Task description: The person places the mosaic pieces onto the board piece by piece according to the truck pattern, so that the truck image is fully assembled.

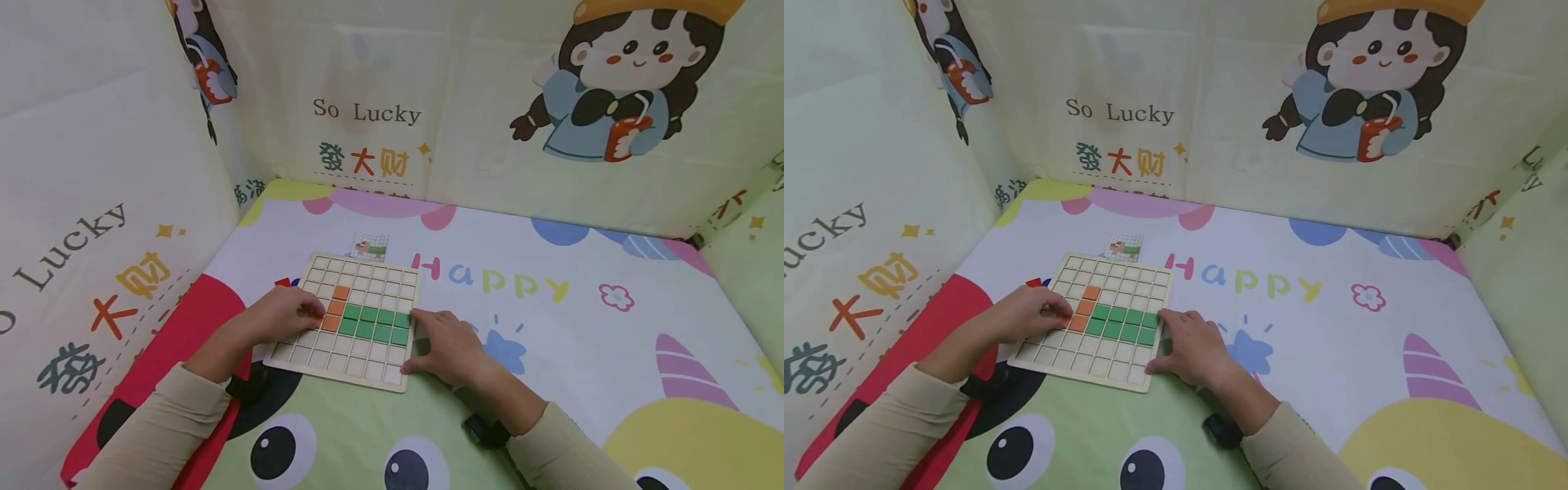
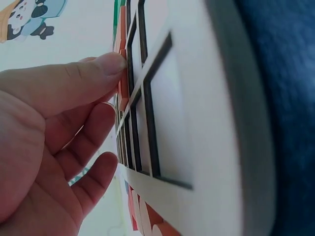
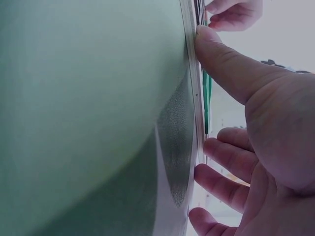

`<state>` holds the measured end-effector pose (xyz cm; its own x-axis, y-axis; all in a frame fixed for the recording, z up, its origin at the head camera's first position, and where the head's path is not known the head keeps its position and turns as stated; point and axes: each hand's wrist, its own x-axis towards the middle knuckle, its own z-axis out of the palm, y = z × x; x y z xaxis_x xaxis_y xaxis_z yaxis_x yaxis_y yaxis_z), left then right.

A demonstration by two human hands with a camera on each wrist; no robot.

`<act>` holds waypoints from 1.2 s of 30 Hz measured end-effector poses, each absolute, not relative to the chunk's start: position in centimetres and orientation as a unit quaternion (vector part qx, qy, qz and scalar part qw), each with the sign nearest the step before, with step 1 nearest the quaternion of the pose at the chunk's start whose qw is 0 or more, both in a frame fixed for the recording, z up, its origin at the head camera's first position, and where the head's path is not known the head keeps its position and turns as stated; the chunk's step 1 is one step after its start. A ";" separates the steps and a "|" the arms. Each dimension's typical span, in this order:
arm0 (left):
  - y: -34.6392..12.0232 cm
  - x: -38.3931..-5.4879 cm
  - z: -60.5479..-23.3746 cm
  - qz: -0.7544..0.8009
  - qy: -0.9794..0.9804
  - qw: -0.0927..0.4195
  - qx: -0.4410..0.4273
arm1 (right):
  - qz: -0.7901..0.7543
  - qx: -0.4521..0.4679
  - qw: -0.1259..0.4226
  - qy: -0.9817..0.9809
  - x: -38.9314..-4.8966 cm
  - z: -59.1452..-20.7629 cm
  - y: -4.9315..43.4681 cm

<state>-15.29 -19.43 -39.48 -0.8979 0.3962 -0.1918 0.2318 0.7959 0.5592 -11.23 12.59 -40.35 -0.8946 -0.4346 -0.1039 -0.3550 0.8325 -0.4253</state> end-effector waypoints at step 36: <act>-25.6 -14.5 -38.6 0.270 0.953 0.104 0.085 | -0.199 -0.212 0.095 0.952 -11.3 -40.6 12.7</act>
<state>-14.54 -25.59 -38.56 -0.9638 0.2180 -0.1534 0.1052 0.8397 0.5327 -11.27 12.71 -40.57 -0.8922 -0.4412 -0.0967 -0.3655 0.8310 -0.4193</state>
